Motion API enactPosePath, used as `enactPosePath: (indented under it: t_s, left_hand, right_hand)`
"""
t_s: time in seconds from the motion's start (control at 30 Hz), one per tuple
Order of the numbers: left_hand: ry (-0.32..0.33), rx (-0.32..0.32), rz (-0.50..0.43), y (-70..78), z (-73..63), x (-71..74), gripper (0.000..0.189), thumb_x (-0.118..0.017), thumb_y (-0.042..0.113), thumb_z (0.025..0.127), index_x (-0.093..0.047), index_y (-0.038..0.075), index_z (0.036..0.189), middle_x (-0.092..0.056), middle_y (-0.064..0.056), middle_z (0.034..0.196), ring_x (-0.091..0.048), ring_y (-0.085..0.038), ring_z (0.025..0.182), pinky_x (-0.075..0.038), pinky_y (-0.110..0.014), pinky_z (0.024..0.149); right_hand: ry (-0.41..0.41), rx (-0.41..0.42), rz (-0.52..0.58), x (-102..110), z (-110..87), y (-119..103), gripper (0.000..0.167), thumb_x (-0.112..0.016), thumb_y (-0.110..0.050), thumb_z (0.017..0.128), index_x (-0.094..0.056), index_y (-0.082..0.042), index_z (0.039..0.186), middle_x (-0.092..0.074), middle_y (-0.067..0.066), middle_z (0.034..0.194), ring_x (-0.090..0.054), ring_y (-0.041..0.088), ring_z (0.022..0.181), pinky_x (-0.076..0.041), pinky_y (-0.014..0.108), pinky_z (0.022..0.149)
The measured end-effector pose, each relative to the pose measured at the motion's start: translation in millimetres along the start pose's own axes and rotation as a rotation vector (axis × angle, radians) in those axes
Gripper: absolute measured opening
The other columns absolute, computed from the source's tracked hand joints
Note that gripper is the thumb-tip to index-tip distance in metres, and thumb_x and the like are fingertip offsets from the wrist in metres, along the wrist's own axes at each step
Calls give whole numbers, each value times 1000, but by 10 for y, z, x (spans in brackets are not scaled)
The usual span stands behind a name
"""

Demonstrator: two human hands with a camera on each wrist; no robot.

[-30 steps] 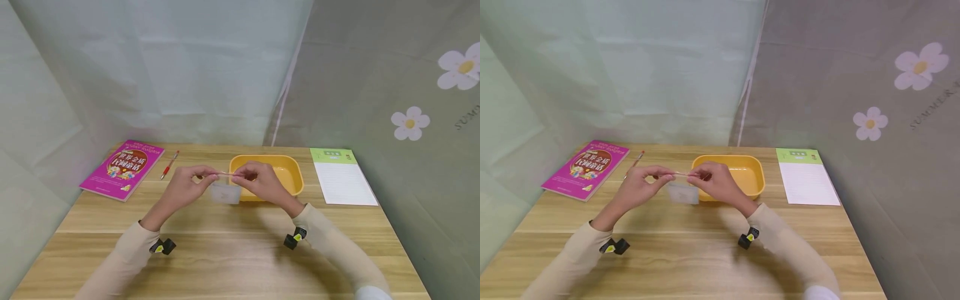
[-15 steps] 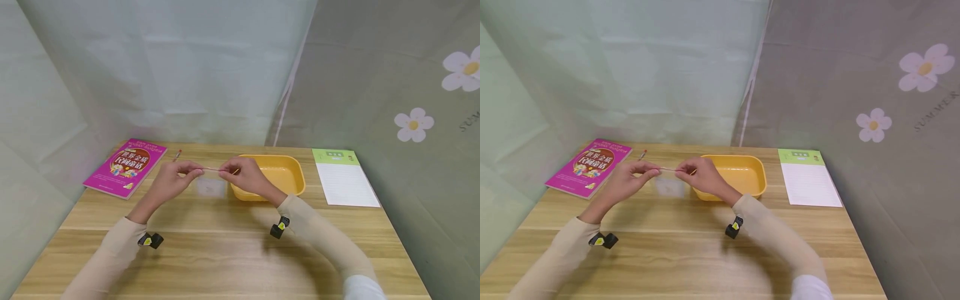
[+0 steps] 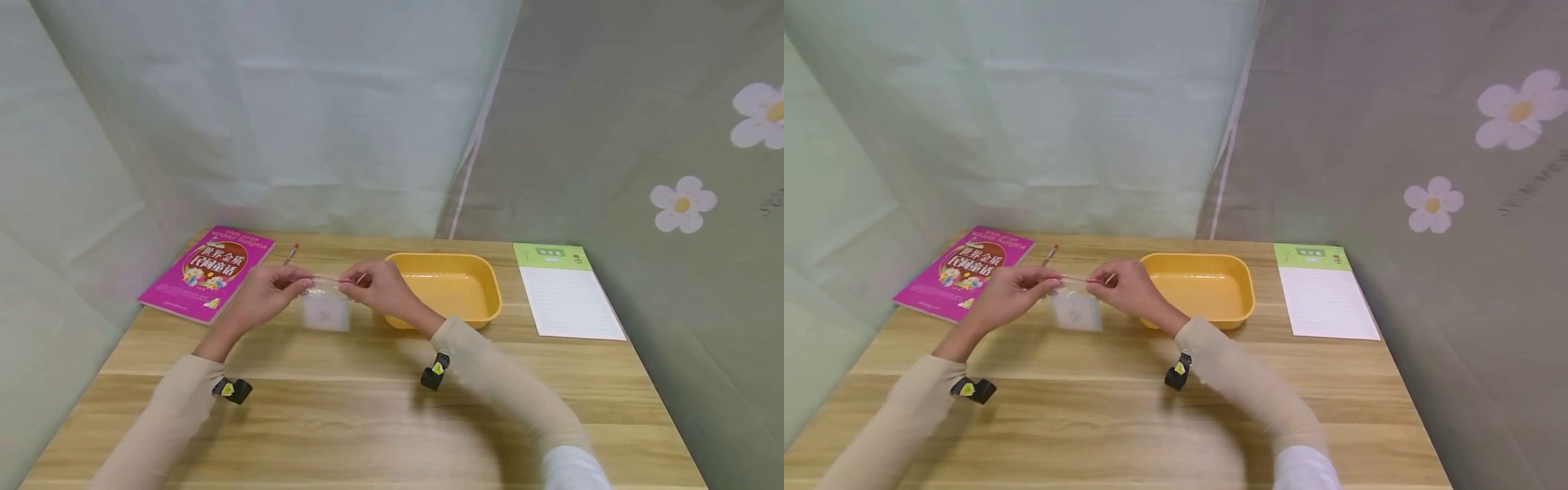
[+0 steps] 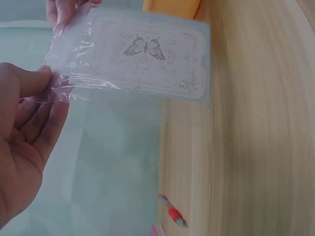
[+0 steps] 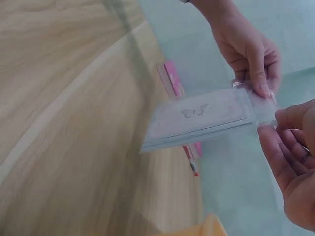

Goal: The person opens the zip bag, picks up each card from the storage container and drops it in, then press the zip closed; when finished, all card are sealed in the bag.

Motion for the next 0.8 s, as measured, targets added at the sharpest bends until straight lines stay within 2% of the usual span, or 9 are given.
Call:
enactPosePath:
  t_s: [0.17, 0.3, 0.43, 0.6, 0.8]
  left_hand:
    - [-9, 24, 5, -99, -9, 30, 16, -70, 16, 98, -79, 5, 106, -78, -11, 99, -75, -21, 81, -58, -24, 68]
    - [-26, 68, 24, -205, -14, 39, 19, -69, 19, 99, -78, 5, 107, -77, -12, 99, -73, -20, 82, -57, -24, 67]
    - [-33, 87, 40, -290, 16, 39, 21, -69, 20, 99, -78, 4, 108, -77, -12, 98, -73, -22, 81, -56, -26, 66]
    - [-40, 85, 54, -385, 105, 27, 22, -68, 22, 99, -77, 4, 109, -77, -11, 98, -74, -28, 85, -57, -27, 70]
    - [-88, 117, 55, -577, 198, -39, 25, -66, 26, 101, -76, 5, 111, -76, -11, 103, -73, -26, 91, -57, -32, 76]
  right_hand:
    - [2, -65, 73, -90, 35, 52, 13, -76, -16, 93, -77, -6, 101, -70, 3, 86, -71, 16, 68, -58, 28, 60]
    - [3, -83, 70, -150, 85, 89, 12, -76, -16, 93, -77, -6, 101, -70, 2, 85, -70, 13, 67, -58, 27, 61]
    - [15, -85, 47, -167, 158, 133, 11, -75, -16, 94, -77, -7, 100, -70, 2, 85, -70, 10, 67, -57, 25, 61]
    - [55, -84, -16, -149, 266, 198, 9, -75, -15, 94, -77, -8, 98, -71, 2, 86, -68, 9, 70, -56, 23, 62]
    - [58, -129, -89, -167, 360, 284, 10, -74, -14, 94, -78, -7, 101, -73, 3, 89, -67, 10, 75, -55, 20, 67]
Point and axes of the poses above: each hand's wrist, its own z-axis towards the middle knuckle, its own x-axis out of the back of the hand, y = z × x, the point moved 8 cm from there along z, towards the middle knuckle
